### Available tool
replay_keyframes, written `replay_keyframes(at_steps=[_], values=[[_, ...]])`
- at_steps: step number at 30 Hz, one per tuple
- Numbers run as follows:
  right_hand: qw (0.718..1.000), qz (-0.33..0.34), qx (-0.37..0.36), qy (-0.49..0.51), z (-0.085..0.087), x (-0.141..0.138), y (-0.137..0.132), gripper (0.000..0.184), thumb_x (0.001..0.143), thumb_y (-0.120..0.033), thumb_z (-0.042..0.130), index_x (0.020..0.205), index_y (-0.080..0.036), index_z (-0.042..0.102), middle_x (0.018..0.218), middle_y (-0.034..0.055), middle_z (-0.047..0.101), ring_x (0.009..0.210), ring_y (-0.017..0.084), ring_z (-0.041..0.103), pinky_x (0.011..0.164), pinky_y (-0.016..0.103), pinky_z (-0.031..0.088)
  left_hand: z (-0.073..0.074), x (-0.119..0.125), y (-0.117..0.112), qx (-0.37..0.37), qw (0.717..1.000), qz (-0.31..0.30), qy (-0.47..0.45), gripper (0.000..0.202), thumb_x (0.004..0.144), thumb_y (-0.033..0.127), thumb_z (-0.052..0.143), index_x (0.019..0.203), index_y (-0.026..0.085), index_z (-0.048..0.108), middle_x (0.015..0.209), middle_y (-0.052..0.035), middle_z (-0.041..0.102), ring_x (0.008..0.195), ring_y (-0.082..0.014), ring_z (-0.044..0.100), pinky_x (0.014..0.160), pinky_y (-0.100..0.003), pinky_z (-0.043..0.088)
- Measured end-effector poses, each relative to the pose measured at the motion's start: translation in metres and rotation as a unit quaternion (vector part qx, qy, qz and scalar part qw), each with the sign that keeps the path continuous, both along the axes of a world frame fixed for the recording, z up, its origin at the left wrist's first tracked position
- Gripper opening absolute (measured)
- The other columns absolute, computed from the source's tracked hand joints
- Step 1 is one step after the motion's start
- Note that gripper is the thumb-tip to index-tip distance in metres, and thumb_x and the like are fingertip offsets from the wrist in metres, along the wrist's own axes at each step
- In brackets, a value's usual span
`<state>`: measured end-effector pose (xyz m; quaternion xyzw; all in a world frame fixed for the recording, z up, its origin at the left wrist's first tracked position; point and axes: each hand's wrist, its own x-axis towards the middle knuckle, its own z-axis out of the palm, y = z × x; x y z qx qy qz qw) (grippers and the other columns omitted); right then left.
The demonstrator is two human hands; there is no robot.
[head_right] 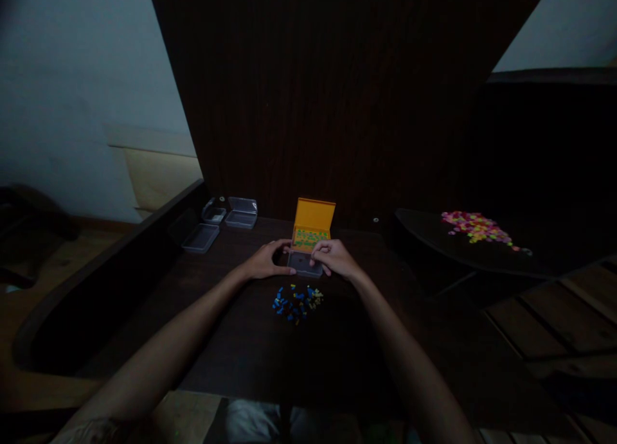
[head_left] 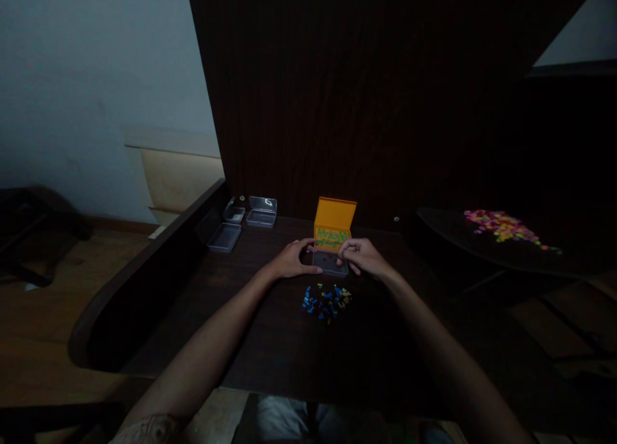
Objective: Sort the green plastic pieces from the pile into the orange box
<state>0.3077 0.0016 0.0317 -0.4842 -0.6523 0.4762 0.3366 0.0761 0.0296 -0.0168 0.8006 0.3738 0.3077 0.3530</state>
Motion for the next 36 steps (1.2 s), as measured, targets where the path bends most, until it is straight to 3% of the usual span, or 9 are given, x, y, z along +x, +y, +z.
replay_keyframes(at_steps=[8,12,16,21,28,32,36], values=[[1.000,0.020,0.009,-0.020,-0.013,-0.003,0.008,0.019,0.064,-0.034,0.063,0.068,-0.016,0.060,0.063,0.0026,0.069,0.038,0.006,0.045,0.035,0.017,0.031,0.001,0.000,-0.001,0.004,1.000,0.004,0.012,0.084,0.061,0.045,0.084,0.133,0.017,0.050,0.116,-0.0110,0.065,0.107,-0.0273,0.061,0.098,-0.042,0.047],[0.993,0.030,0.082,-0.084,-0.015,-0.004,0.010,0.014,0.066,-0.028,0.062,0.068,-0.015,0.063,0.065,0.0027,0.068,0.051,0.010,0.055,0.045,0.019,0.039,0.001,-0.001,-0.001,0.005,1.000,0.004,0.015,0.085,0.061,0.045,0.084,0.133,0.014,0.050,0.116,-0.0134,0.064,0.106,-0.0271,0.062,0.097,-0.042,0.047],[0.962,0.034,0.177,-0.204,-0.016,-0.004,0.009,0.011,0.069,-0.018,0.061,0.076,-0.015,0.069,0.068,0.0013,0.070,0.058,0.012,0.060,0.055,0.021,0.044,0.000,-0.001,0.000,0.007,1.000,0.005,0.008,0.084,0.061,0.045,0.084,0.133,0.018,0.050,0.117,-0.0110,0.065,0.107,-0.0273,0.062,0.097,-0.043,0.047],[0.918,0.057,0.235,-0.315,-0.019,-0.006,0.006,0.018,0.075,-0.014,0.059,0.087,-0.017,0.072,0.084,0.0040,0.075,0.076,0.017,0.068,0.070,0.024,0.049,-0.003,-0.001,0.001,0.017,1.000,-0.001,0.004,0.082,0.062,0.044,0.084,0.133,0.018,0.050,0.117,-0.0111,0.065,0.106,-0.0271,0.062,0.098,-0.043,0.047],[0.854,0.067,0.247,-0.453,-0.011,-0.010,0.002,0.023,0.083,-0.021,0.059,0.101,-0.024,0.074,0.099,0.0037,0.076,0.088,0.020,0.069,0.075,0.025,0.050,-0.003,-0.001,0.001,0.012,1.000,0.001,0.004,0.083,0.062,0.044,0.084,0.132,0.019,0.051,0.118,-0.0109,0.064,0.107,-0.0269,0.062,0.097,-0.043,0.048],[0.838,0.094,0.247,-0.478,-0.007,-0.009,0.003,0.025,0.087,-0.025,0.058,0.106,-0.025,0.074,0.102,0.0039,0.075,0.089,0.020,0.069,0.077,0.025,0.050,-0.001,-0.001,0.000,0.008,1.000,0.003,0.012,0.083,0.062,0.045,0.084,0.133,0.019,0.050,0.119,-0.0104,0.064,0.109,-0.0274,0.061,0.098,-0.043,0.047],[0.840,0.100,0.269,-0.460,-0.010,-0.006,0.005,0.024,0.085,-0.024,0.061,0.105,-0.026,0.075,0.103,0.0038,0.075,0.091,0.021,0.069,0.079,0.026,0.051,-0.001,-0.001,0.000,0.004,1.000,0.002,0.007,0.083,0.062,0.046,0.083,0.133,0.018,0.050,0.119,-0.0113,0.064,0.108,-0.0269,0.061,0.098,-0.043,0.047]])
